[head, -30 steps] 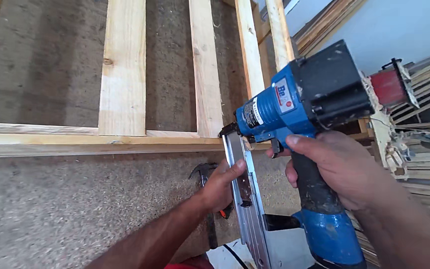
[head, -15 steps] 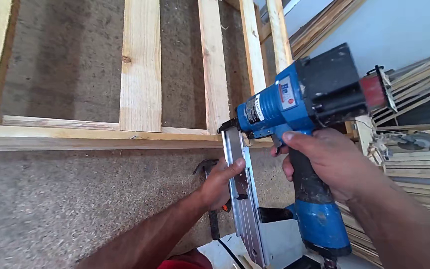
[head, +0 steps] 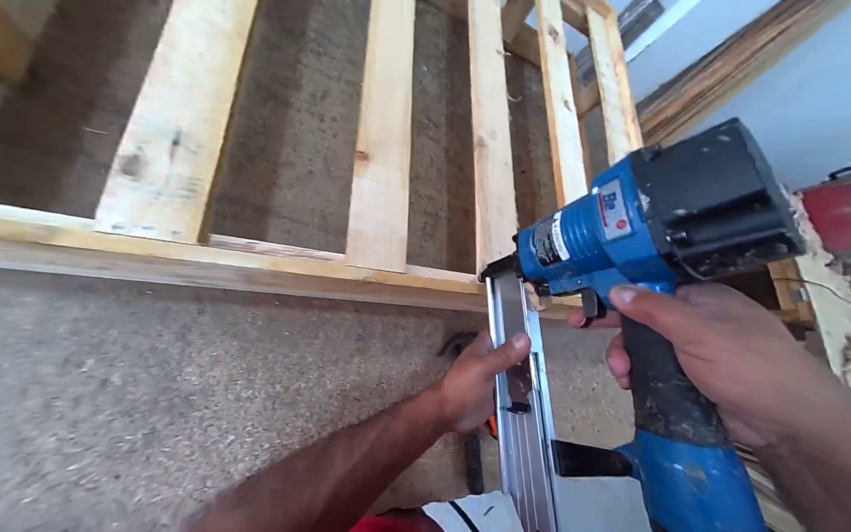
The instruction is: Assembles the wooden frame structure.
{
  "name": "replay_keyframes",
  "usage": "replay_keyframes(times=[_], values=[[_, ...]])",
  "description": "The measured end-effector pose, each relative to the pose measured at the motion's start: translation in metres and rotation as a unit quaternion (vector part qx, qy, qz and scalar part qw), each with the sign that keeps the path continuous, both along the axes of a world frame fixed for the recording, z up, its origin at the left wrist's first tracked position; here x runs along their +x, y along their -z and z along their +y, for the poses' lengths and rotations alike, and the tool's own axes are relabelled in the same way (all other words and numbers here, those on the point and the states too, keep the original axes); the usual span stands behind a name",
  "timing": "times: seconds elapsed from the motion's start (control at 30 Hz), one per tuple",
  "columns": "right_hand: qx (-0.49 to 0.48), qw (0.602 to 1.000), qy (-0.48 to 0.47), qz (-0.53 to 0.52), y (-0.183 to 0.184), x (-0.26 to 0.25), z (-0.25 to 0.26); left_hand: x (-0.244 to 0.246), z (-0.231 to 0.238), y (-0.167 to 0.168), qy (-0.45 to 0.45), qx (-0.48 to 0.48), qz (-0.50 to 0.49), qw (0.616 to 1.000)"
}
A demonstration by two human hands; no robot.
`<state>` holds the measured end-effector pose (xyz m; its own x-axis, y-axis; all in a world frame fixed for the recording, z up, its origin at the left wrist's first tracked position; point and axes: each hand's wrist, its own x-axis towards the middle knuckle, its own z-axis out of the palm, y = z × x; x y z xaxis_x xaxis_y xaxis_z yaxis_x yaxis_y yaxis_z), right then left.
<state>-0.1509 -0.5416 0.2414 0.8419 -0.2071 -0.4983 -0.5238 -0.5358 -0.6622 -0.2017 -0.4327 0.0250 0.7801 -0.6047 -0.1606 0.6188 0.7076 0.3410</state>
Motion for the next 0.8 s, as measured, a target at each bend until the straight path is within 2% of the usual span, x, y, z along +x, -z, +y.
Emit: replay_keyframes(times=[0.13,0.3,0.53,0.8], values=[[0.042,0.998,-0.026,-0.024,-0.004,-0.011,0.043,-0.013,0.059,-0.005,-0.020,0.014,-0.035,0.999],[0.043,0.997,-0.049,-0.028,-0.003,-0.010,0.104,-0.016,0.115,-0.002,-0.026,0.006,-0.035,0.999],[-0.020,1.000,0.006,0.014,0.002,-0.017,0.142,-0.019,0.143,0.003,0.017,-0.014,-0.007,1.000],[0.006,1.000,-0.015,0.019,0.001,-0.018,0.153,-0.026,0.156,0.004,0.000,-0.013,0.002,1.000]])
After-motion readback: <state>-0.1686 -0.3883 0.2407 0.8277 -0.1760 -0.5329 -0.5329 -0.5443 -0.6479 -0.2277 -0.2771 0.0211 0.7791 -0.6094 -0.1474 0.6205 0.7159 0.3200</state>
